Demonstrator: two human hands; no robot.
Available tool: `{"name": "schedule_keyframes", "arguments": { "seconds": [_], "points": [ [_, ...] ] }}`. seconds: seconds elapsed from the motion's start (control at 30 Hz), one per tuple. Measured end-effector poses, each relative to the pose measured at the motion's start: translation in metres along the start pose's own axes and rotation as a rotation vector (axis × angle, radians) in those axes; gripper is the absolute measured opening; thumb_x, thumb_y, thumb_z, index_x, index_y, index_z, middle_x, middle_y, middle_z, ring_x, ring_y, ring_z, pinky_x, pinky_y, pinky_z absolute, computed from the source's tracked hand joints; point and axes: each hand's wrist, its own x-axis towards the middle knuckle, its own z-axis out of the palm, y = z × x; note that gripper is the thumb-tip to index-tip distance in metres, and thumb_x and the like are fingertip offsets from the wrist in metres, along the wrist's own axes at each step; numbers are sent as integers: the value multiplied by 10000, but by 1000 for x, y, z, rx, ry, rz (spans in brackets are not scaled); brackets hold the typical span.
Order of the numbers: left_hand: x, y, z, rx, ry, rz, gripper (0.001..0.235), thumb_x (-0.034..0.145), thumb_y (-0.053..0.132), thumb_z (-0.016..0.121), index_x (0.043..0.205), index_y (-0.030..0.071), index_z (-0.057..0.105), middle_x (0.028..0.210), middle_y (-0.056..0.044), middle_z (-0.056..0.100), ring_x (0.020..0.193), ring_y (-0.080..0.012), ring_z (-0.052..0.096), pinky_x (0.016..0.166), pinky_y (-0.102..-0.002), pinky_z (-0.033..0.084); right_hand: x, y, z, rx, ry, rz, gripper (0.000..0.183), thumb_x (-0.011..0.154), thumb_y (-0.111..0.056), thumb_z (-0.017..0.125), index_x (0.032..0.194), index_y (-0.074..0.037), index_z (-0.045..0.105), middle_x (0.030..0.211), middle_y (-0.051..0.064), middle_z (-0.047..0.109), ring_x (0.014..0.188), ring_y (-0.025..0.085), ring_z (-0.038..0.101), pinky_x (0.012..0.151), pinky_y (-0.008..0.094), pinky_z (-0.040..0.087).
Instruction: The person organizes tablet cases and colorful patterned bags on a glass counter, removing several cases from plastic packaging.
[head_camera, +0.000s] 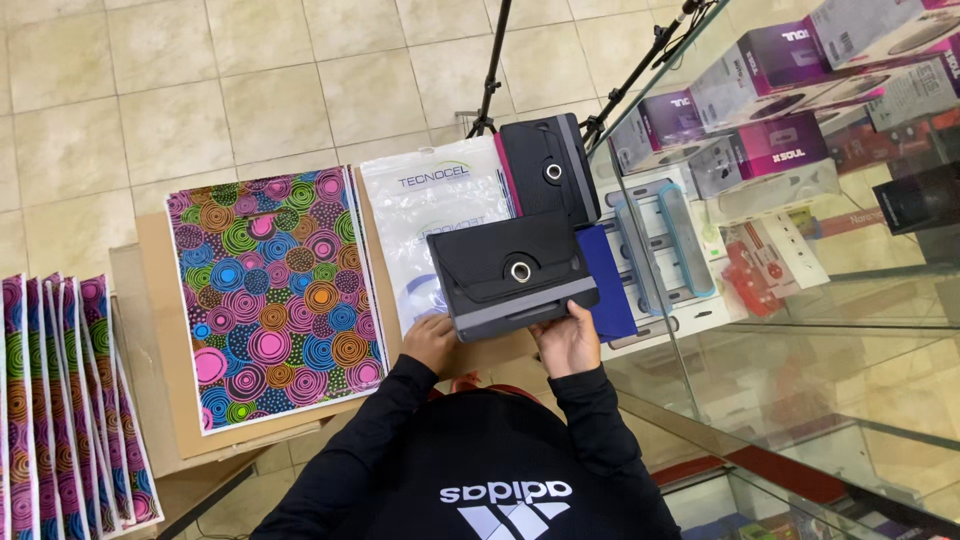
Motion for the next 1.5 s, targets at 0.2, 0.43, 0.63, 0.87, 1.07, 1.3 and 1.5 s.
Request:
{"name": "schedule_keyframes", "arguments": {
  "seconds": [0.2,0.43,0.63,0.87,1.07,1.3,1.5],
  "points": [
    [5,-14,-32,-27,20,-42,197,873,365,921,877,290,739,930,116,710,794,-172,771,790,-362,637,33,5,-52,-46,-79,-15,447,1078,-348,667,1430,-89,759,1258,150,842,1157,343,780,1077,507,583],
    [15,-36,-76,-270,67,-74,135,970,273,830,1060,371,809,922,114,727,919,-178,766,1053,-403,619,28,-12,-50,-12,-81,-61,587,971,-171,664,1534,-10,701,1403,196,796,1188,397,758,1100,555,580],
    [-27,-101,-199,15,-138,-59,339,839,210,793,968,523,814,1360,251,711,1513,-257,543,1324,-730,229,-2,-32,-4,26,-40,-102,571,898,-68,685,1461,17,735,1317,217,821,1061,390,797,1062,552,612],
    [-102,-182,-263,616,-762,-231,491,929,260,871,1177,668,756,1711,375,495,1880,-205,199,1492,-726,85,20,-26,-30,18,-42,-71,473,899,-36,690,1361,50,753,1230,251,810,1035,418,800,1056,570,635],
    [-73,-191,-193,433,-614,-353,350,921,513,823,1267,557,789,1630,234,646,1729,-245,460,1414,-661,319,49,-11,-75,-19,5,-52,394,881,-39,714,1268,-11,779,1159,200,834,982,407,839,1060,573,687],
    [54,-68,-40,-87,-175,-646,506,953,690,844,1364,400,792,1281,-7,732,1184,-337,798,1005,-489,639,18,-13,-53,-125,93,-220,544,914,64,727,1455,13,715,1283,233,805,1053,473,829,1093,653,671],
    [96,-7,-6,-97,52,-897,918,724,626,1040,1367,149,591,1326,-79,496,1192,-425,653,1064,-601,566,-18,-26,-51,-232,148,-321,699,904,73,746,1580,-29,602,1405,242,761,1037,472,835,975,654,729]
  ]
}}
